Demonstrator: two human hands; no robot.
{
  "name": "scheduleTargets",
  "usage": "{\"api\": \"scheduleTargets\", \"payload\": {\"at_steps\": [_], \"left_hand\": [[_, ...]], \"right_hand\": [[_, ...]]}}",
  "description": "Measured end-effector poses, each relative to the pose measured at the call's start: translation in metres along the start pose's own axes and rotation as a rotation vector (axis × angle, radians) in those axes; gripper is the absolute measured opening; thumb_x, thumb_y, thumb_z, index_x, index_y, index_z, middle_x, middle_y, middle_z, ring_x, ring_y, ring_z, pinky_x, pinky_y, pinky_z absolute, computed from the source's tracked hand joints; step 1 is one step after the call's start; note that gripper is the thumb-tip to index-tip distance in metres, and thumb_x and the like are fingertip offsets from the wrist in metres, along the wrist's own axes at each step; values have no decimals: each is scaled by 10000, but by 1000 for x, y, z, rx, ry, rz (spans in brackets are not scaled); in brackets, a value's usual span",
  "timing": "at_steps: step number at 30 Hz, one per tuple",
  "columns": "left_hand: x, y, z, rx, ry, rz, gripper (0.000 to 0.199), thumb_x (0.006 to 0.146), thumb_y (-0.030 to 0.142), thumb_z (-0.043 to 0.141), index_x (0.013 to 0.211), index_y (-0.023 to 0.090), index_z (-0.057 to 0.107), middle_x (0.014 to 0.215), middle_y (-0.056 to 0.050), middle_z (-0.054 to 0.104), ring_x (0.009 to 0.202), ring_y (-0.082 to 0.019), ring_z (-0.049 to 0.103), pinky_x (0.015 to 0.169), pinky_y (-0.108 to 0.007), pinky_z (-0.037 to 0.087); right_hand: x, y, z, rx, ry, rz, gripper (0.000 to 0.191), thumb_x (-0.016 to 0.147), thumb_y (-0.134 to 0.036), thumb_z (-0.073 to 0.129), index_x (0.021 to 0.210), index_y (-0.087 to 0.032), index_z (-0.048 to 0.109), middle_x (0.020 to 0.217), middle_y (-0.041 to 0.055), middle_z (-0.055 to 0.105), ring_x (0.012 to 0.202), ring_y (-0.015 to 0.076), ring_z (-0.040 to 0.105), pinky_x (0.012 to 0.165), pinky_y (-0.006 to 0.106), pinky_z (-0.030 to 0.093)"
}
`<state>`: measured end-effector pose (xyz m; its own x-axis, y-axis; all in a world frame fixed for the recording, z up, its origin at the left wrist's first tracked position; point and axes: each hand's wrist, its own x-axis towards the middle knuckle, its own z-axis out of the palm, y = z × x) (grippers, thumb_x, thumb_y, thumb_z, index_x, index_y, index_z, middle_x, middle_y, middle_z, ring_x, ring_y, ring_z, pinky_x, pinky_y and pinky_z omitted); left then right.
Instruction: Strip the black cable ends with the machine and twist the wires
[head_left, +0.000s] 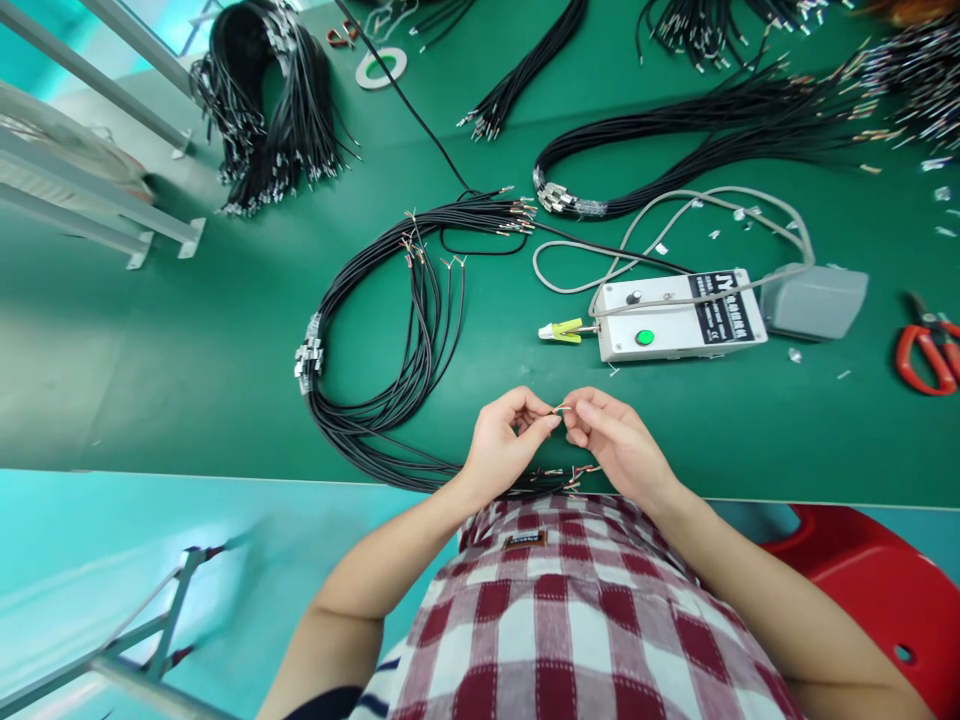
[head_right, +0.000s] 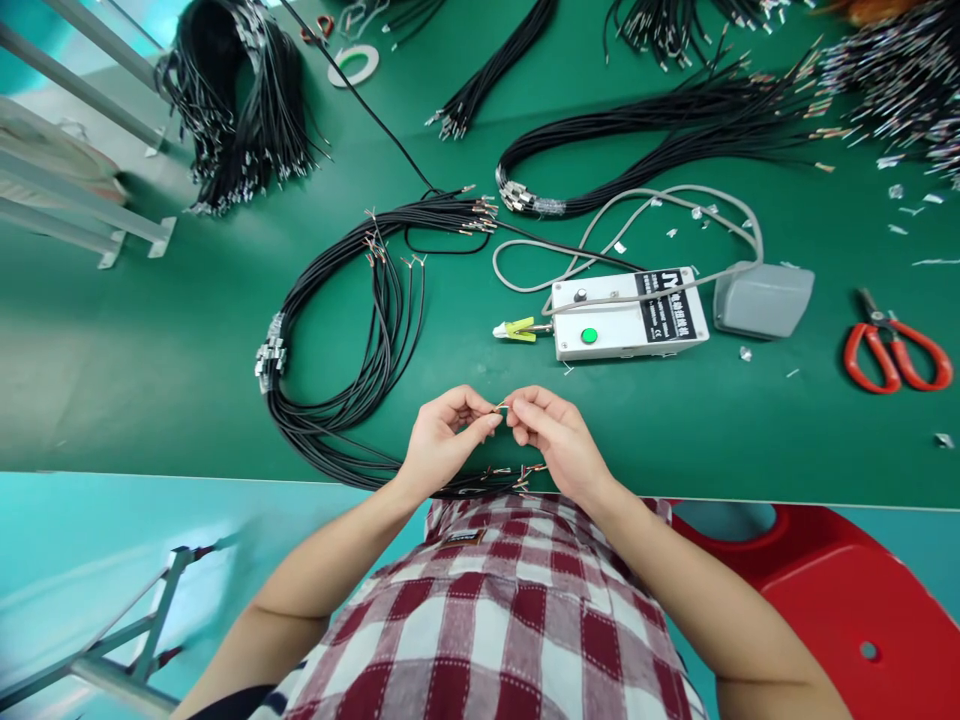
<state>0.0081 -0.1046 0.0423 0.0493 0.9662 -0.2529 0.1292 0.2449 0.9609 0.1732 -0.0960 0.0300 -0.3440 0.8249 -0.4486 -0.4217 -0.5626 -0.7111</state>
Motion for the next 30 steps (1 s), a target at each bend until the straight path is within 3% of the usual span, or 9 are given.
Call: {"api": "scheduleTargets", "payload": {"at_steps": [15,24,30], "left_hand": [[1,0,0,-312,-124,-159,388,728,456,800,753,165,545,570,23,608,450,-72,509,489,-215,397],[0,1,1,-319,-139,-162,395,733,456,803,754,164,538,544,37,585,425,-64,485,470,-207,367],[0,0,1,-344,-130,-149,382,741,432,805,755,159,539,549,33,593,432,-66,500,479,-201,372]], "right_hand": [[1,10,-1,16,-43,75,243,775,-422,793,807,-201,697,723,-24,568,610,92,420,621,261,372],[4,7,-2,54,-53,55,271,784,-465,775,805,-205,703,713,-22,554,622,99,432,635,263,394],[2,8,-1,32,-38,69,239,744,-396,819,807,-202,696,702,-35,551,614,80,428,625,238,385]]}}
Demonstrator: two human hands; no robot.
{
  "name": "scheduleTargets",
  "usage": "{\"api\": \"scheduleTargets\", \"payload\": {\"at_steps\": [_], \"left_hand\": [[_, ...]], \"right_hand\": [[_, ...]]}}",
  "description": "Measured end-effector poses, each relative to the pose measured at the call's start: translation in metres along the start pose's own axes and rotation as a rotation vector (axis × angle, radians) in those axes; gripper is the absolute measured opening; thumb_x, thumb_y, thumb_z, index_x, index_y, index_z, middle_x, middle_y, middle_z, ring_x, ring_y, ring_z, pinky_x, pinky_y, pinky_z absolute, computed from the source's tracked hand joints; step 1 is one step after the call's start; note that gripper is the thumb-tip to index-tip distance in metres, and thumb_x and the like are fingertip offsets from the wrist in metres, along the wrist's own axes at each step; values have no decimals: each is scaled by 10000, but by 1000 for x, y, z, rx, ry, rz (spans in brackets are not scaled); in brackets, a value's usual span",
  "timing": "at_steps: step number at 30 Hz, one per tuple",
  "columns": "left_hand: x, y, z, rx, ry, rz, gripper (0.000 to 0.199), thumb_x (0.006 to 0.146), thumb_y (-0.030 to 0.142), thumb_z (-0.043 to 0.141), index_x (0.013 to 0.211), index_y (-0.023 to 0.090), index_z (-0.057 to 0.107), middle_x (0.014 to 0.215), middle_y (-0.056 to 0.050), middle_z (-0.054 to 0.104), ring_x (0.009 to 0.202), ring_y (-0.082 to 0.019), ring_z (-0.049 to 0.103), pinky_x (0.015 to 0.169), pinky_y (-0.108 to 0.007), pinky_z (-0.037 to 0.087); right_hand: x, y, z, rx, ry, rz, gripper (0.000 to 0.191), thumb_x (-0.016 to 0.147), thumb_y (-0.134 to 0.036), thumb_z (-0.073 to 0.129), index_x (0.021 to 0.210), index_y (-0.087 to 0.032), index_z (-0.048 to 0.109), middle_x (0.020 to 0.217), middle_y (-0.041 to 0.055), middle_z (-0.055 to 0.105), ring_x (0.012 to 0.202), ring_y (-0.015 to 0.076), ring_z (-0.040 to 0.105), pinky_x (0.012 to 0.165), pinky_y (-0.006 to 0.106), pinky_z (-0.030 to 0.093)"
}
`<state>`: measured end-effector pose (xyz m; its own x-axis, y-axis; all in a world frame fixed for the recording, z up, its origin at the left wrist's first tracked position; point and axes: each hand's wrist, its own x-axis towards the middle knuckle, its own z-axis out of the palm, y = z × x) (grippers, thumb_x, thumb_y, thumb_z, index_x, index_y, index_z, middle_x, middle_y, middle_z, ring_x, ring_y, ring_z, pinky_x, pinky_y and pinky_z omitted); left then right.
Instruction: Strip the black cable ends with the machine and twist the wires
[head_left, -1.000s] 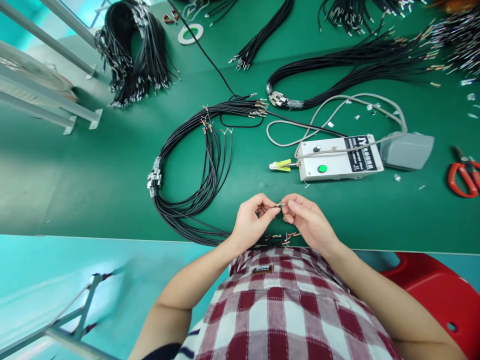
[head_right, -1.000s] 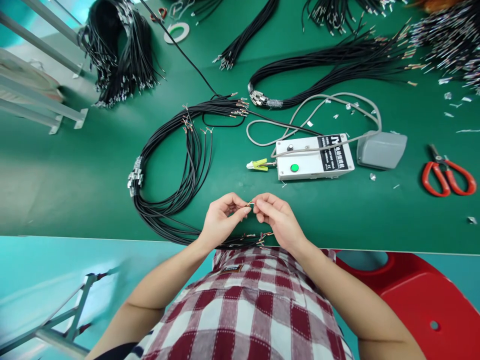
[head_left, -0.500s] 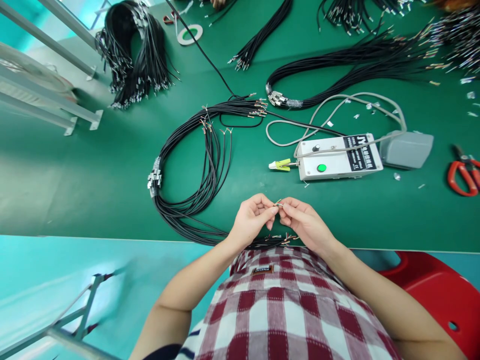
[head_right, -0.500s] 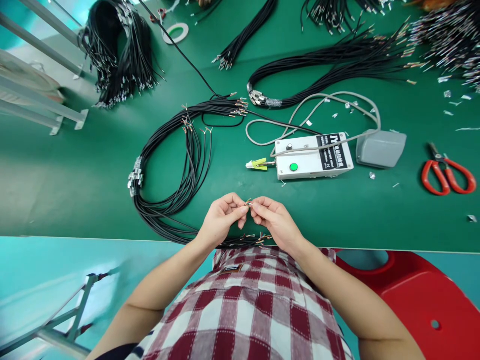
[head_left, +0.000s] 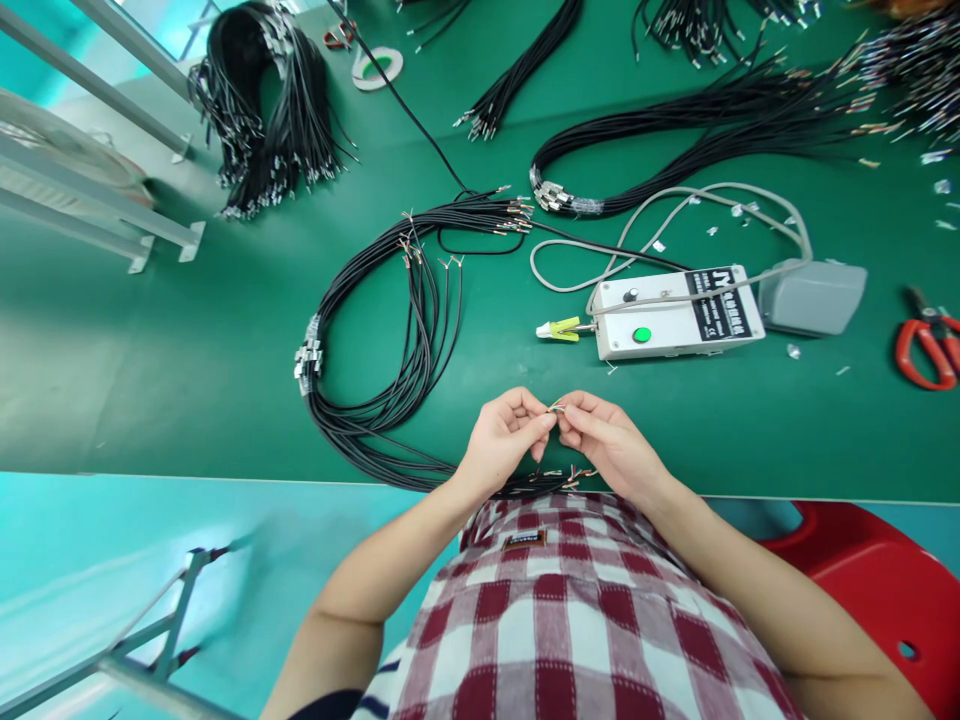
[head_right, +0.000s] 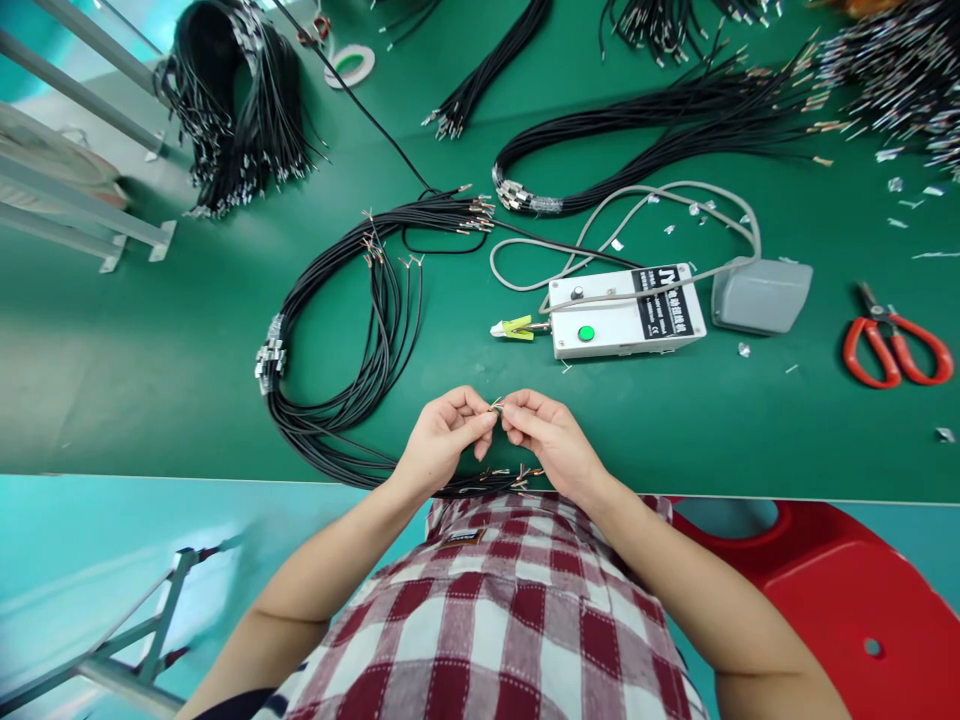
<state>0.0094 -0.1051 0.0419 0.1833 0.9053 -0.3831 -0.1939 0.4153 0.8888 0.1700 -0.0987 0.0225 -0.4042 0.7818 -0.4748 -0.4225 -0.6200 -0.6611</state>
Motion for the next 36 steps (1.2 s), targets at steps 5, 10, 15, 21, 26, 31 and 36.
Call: {"api": "scheduleTargets", "payload": {"at_steps": [5,10,15,21,26,31,36], "left_hand": [[1,-3,-2,-35,-11,1,377,752,415,803,760,152,534,547,30,596,430,-62,499,477,-192,368],[-2,-5,-2,-28,-28,21,338,791,385,778,805,149,537,625,30,597,440,-50,505,459,-181,368],[0,1,4,2,-39,104,344,789,339,784,1041,170,622,969,-28,610,561,-50,569,475,-184,430],[7,0,8,-8,44,213,218,814,330,761,820,138,658,844,-11,592,523,-41,527,486,-193,434],[3,-6,7,-19,130,178,233,824,347,754,852,152,630,767,7,607,504,-64,560,504,-212,445],[0,-7,8,-90,138,190,224,816,325,765,808,140,640,803,-14,616,512,-37,478,486,-200,355],[-2,-5,10,-116,104,132,241,806,334,773,769,141,634,703,-2,586,512,-52,447,493,-212,316]], "right_hand": [[0,2,0,-36,14,-1,252,736,-399,816,808,-190,695,702,-33,564,615,77,445,612,226,379],[0,0,2,-247,78,-160,256,777,-437,762,798,-194,686,688,-26,585,591,93,464,612,255,402],[1,-2,2,-358,60,-234,273,804,-472,730,803,-206,672,628,-36,559,576,108,479,610,266,425],[-1,-7,1,-422,15,-254,289,815,-478,721,790,-200,649,681,-18,600,613,111,520,636,267,453],[-1,-10,2,-498,3,-281,286,827,-470,701,783,-195,635,671,-18,592,613,111,527,640,267,467],[-1,-19,-3,-537,-40,-262,288,837,-476,686,807,-191,660,718,4,644,638,121,563,656,273,486],[0,-35,-7,-582,-84,-208,327,824,-507,687,786,-182,688,726,18,665,668,131,586,676,273,492]]}}
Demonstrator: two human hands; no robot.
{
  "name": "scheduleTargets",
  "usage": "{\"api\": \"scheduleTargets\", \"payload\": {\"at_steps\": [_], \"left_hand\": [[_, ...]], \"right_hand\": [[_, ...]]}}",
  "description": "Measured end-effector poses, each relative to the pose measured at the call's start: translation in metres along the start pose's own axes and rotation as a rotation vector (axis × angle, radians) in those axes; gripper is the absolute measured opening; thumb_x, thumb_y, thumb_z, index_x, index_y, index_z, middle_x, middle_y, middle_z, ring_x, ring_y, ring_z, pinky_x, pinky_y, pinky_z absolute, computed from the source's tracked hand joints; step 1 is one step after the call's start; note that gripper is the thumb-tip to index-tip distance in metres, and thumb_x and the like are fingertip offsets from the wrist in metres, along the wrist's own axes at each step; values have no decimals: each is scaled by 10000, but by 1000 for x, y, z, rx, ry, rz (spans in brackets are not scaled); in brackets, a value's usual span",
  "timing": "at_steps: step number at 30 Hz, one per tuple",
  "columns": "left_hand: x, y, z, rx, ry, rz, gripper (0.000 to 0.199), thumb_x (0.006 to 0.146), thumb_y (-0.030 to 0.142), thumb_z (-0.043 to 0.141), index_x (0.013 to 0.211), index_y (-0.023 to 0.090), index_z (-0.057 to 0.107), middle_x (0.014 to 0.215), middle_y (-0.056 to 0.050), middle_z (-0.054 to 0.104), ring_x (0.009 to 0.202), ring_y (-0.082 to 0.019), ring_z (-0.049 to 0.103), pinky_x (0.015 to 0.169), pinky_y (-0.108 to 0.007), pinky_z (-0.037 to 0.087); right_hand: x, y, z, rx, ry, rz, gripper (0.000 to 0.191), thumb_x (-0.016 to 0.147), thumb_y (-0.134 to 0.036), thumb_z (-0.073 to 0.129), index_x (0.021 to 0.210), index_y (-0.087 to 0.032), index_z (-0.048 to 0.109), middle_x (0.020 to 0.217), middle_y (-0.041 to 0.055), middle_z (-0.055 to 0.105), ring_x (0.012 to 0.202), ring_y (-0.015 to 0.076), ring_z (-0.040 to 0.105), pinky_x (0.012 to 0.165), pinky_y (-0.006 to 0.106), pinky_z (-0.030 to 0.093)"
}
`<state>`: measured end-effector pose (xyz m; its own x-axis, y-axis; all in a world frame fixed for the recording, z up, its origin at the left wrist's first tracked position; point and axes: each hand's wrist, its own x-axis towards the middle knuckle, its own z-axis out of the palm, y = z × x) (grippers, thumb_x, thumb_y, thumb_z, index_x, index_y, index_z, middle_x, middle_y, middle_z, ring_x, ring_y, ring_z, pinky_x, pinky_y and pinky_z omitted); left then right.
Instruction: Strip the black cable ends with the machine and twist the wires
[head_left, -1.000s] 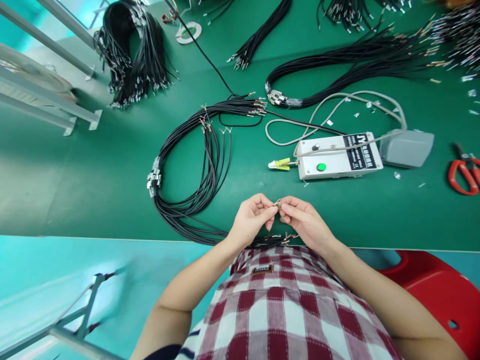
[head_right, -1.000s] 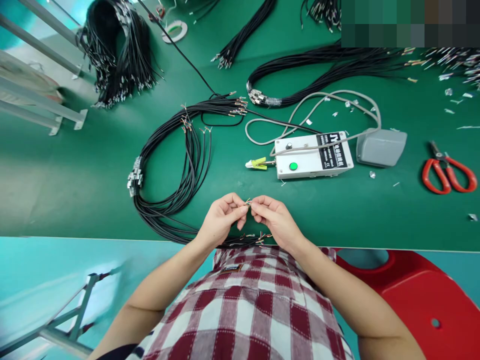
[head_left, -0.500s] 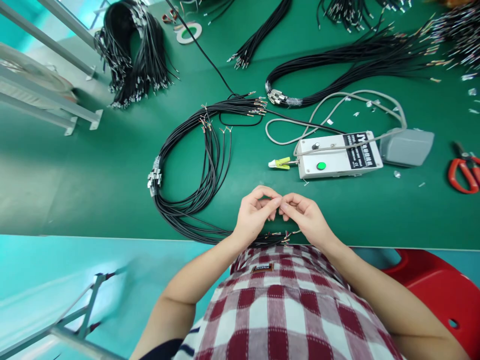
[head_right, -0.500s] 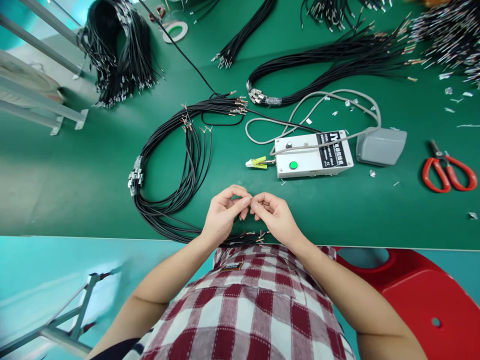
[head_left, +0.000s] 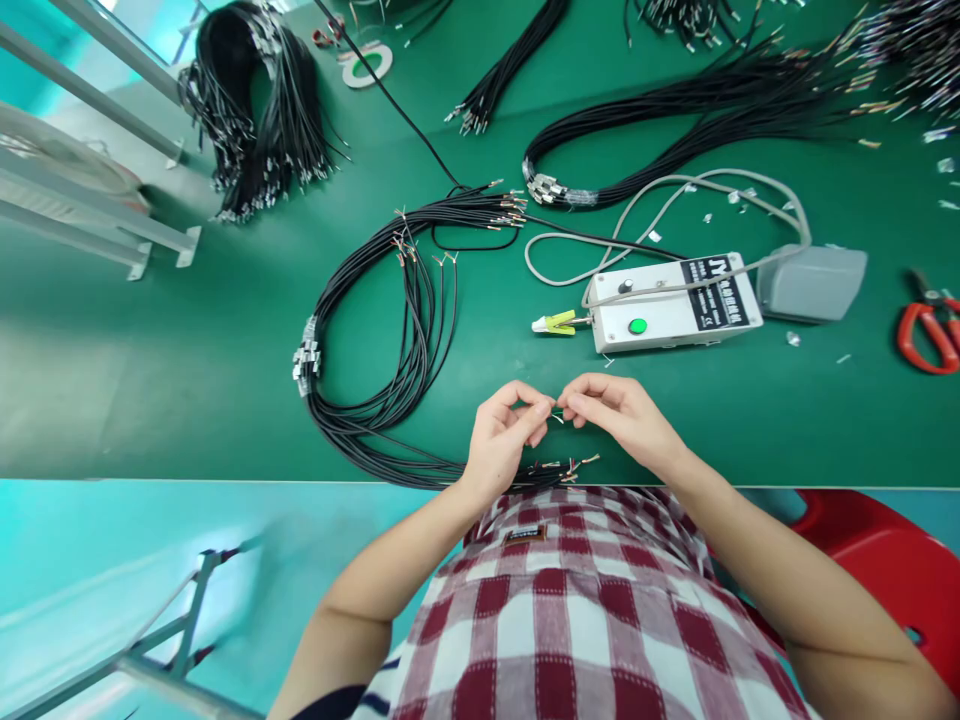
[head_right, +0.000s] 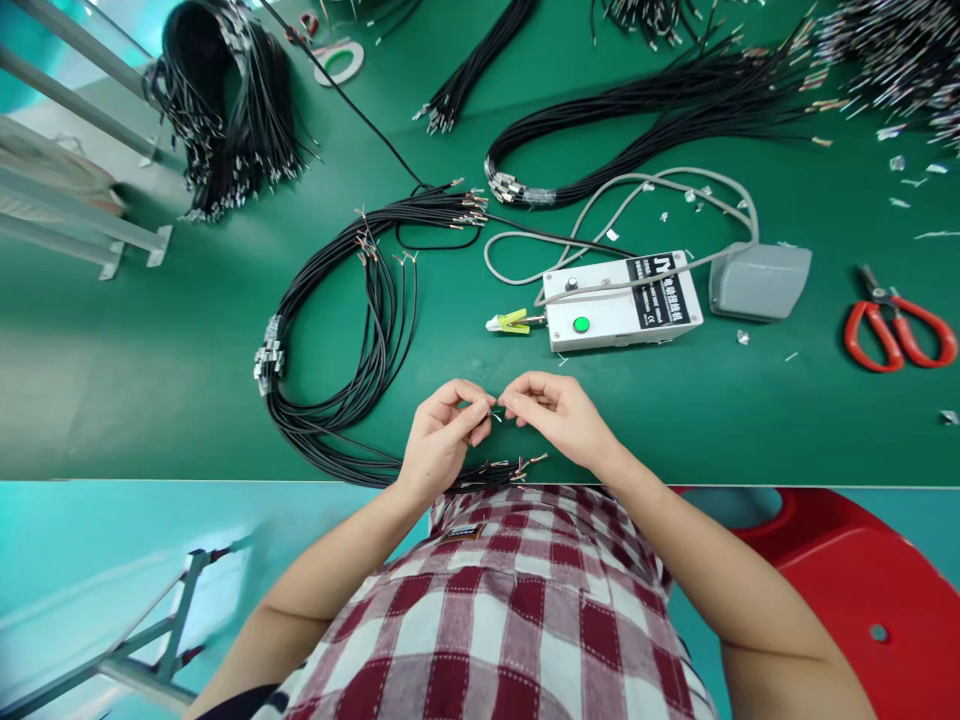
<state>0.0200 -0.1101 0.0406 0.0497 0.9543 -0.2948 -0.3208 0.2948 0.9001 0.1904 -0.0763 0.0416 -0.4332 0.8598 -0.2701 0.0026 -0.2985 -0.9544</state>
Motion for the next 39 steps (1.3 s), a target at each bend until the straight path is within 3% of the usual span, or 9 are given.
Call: {"api": "scheduleTargets", "payload": {"at_steps": [7,18,24,27,31,35,39], "left_hand": [[0,0,-1,-4,-27,-2,233,823,337,758,784,151,623,627,19,554,514,-66,449,510,-216,326],[0,3,2,-71,-1,-69,281,755,349,809,754,144,616,658,11,587,508,-64,477,513,-215,361],[1,4,1,-161,-4,-153,301,722,338,827,746,133,608,687,-10,620,501,-64,484,492,-212,350],[2,5,0,-201,15,-177,297,708,324,831,740,132,606,632,17,572,490,-69,492,499,-218,350],[4,5,1,-208,33,-171,281,717,316,817,745,133,604,673,10,586,496,-71,506,510,-227,352],[5,4,2,-219,52,-159,265,730,299,801,745,137,592,648,18,557,517,-72,493,515,-220,355],[3,5,2,-235,60,-141,256,738,279,791,773,158,567,653,33,534,519,-71,485,508,-215,351]], "right_hand": [[3,0,-3,-60,-103,60,363,780,-539,727,773,-179,678,718,16,662,662,131,586,645,262,478],[-3,9,11,-41,43,0,233,774,-412,727,745,-183,700,681,5,671,613,119,557,615,263,457],[0,10,8,173,-112,172,270,782,-434,706,728,-170,693,677,3,660,529,86,534,525,232,415],[-3,11,9,130,-22,82,263,822,-439,682,843,-178,693,756,10,677,561,90,553,559,242,438],[-7,14,18,-26,154,-53,234,814,-395,712,912,-190,657,690,-18,623,576,104,538,559,250,433],[-5,16,30,-131,222,-148,173,819,-352,711,848,-191,656,734,3,643,581,105,549,552,254,433],[-2,17,35,-133,224,-140,131,844,-320,686,822,-193,663,696,12,683,579,116,586,550,253,438]]}}
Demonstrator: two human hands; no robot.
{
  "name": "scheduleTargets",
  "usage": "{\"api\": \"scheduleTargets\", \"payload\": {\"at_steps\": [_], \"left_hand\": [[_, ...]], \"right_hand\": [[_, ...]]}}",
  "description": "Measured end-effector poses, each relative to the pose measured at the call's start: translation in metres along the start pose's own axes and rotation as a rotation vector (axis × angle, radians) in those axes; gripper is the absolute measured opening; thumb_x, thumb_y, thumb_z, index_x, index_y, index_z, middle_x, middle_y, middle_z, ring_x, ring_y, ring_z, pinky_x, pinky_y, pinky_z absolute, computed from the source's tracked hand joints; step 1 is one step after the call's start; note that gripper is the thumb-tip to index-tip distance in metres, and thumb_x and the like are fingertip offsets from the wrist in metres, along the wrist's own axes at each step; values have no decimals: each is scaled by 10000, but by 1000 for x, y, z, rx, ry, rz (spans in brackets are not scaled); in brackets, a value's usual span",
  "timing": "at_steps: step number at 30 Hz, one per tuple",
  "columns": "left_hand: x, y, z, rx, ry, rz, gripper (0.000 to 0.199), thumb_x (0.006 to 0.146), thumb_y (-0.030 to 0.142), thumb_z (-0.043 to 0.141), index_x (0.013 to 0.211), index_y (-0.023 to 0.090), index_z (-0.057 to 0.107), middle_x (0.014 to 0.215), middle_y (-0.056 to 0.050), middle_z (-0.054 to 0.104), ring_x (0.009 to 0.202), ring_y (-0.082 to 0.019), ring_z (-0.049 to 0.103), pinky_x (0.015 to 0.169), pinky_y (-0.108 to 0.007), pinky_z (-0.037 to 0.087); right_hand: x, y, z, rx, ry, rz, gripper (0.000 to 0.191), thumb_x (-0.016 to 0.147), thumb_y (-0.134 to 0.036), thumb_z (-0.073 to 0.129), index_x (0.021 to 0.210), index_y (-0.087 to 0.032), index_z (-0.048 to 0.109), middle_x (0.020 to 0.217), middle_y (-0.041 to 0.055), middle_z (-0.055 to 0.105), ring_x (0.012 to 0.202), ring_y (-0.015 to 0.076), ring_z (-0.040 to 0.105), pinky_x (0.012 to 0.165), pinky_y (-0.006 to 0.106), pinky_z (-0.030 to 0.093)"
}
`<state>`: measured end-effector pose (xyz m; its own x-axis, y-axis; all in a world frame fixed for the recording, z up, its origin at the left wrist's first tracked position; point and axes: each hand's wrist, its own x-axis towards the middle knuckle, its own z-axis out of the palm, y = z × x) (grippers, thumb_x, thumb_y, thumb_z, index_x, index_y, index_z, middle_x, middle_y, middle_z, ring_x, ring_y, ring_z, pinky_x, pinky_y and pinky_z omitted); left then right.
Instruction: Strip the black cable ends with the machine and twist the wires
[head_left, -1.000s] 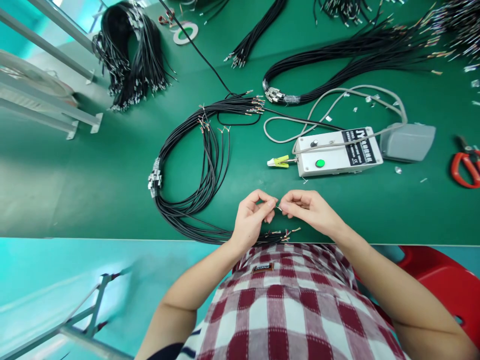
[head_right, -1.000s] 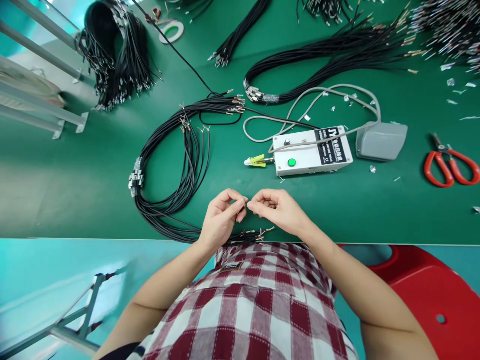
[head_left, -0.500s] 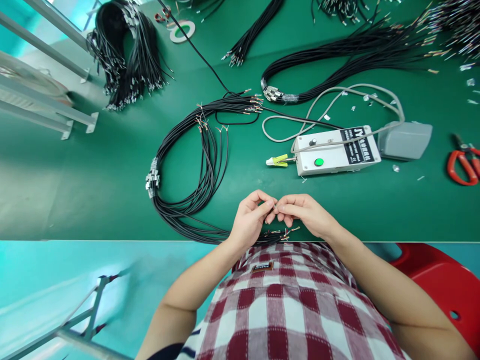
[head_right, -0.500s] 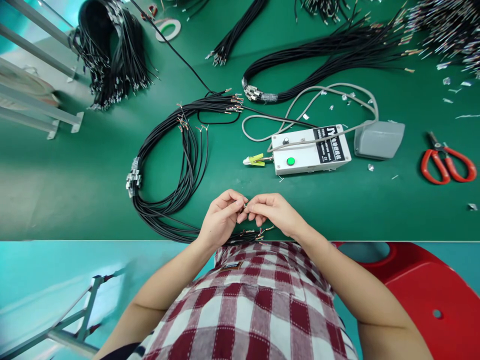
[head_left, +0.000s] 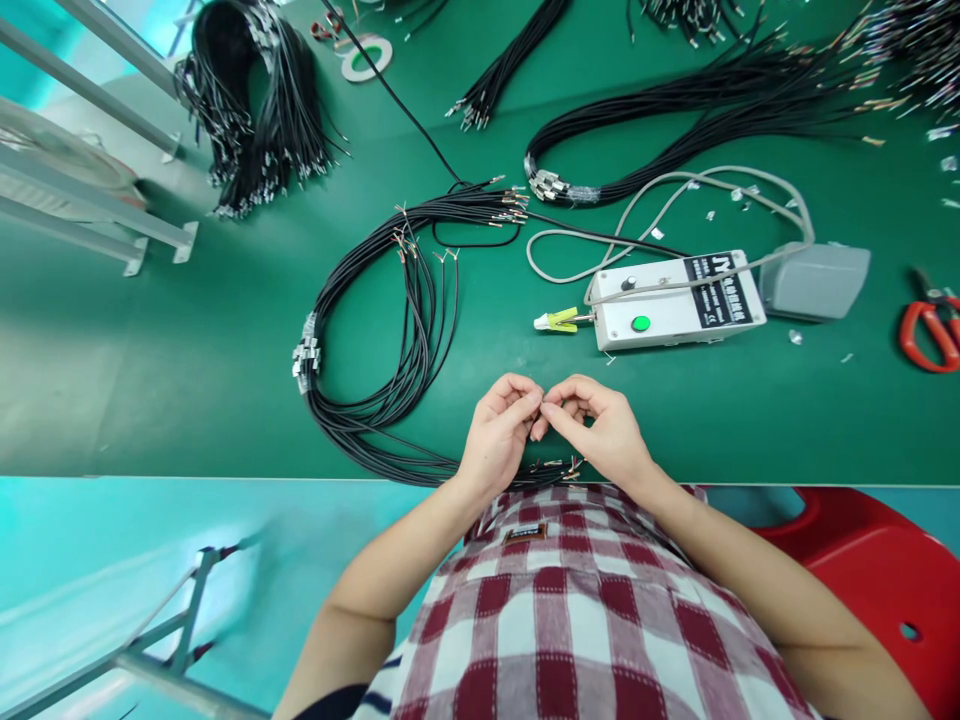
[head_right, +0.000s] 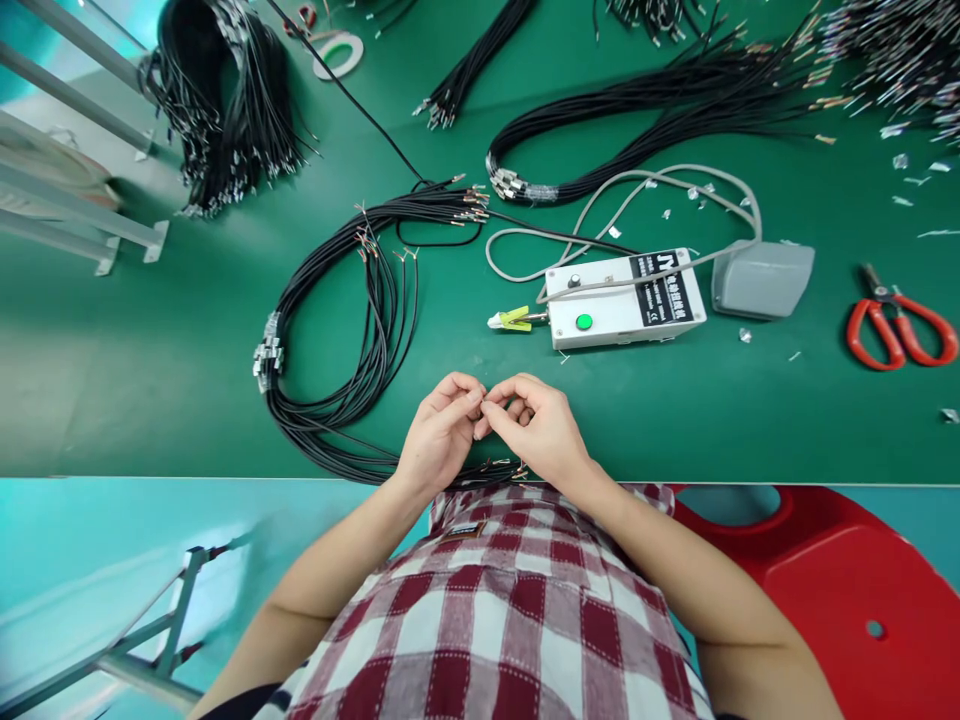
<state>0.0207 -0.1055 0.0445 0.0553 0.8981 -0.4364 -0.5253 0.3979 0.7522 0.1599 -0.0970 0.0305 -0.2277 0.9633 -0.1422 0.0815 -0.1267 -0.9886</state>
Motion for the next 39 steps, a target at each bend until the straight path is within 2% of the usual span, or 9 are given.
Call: {"api": "scheduleTargets", "payload": {"at_steps": [4,9,16,19,23,27,30,34,39], "left_hand": [[-2,0,0,-7,-6,1,257,747,277,775,773,168,544,643,40,511,517,-73,483,523,-220,362],[-4,-2,1,-27,7,26,243,760,280,752,760,173,533,683,27,514,551,-81,481,538,-232,380],[-5,0,1,-42,8,52,216,765,251,733,755,169,533,735,18,514,555,-72,481,528,-231,365],[-4,2,1,-41,15,44,220,761,254,733,750,169,531,741,18,517,548,-70,479,526,-233,359],[-4,0,0,-20,6,41,223,766,268,732,761,177,529,708,25,499,561,-78,478,533,-230,370],[-4,-1,1,-14,22,39,211,759,261,734,758,180,540,679,26,495,577,-85,474,532,-218,378],[-5,-1,3,-22,31,46,199,754,246,735,754,178,549,681,24,498,581,-85,471,531,-215,382],[-7,-2,5,-16,57,92,200,762,250,733,762,178,547,719,21,507,587,-79,462,531,-213,388],[-9,-4,5,12,70,120,195,785,266,724,789,183,547,749,20,510,596,-77,460,549,-215,398]], "right_hand": [[0,-1,1,110,-41,73,196,834,-376,705,800,-193,645,650,14,702,555,123,597,514,245,436],[-2,-5,5,296,-22,130,275,790,-439,733,742,-207,592,623,-5,672,523,116,585,521,253,477],[-1,0,-2,311,31,101,155,794,-292,664,724,-206,556,791,-4,665,511,77,544,542,256,456],[-1,0,-5,261,79,61,105,829,-283,614,768,-210,570,834,6,665,567,91,557,590,270,466],[-2,-4,-2,62,30,-12,73,828,-276,621,863,-212,626,810,16,659,659,132,607,606,278,451],[1,-7,6,-18,21,-22,64,839,-261,630,803,-210,616,694,7,677,594,132,605,583,284,418],[3,-8,10,78,33,35,117,822,-273,652,741,-210,595,590,-9,662,561,138,613,568,278,418],[3,-9,13,321,12,146,167,778,-327,700,740,-210,586,568,-28,646,539,137,635,557,266,465],[1,-9,17,388,19,204,182,744,-335,739,742,-204,613,578,-25,653,550,129,628,572,264,485]]}}
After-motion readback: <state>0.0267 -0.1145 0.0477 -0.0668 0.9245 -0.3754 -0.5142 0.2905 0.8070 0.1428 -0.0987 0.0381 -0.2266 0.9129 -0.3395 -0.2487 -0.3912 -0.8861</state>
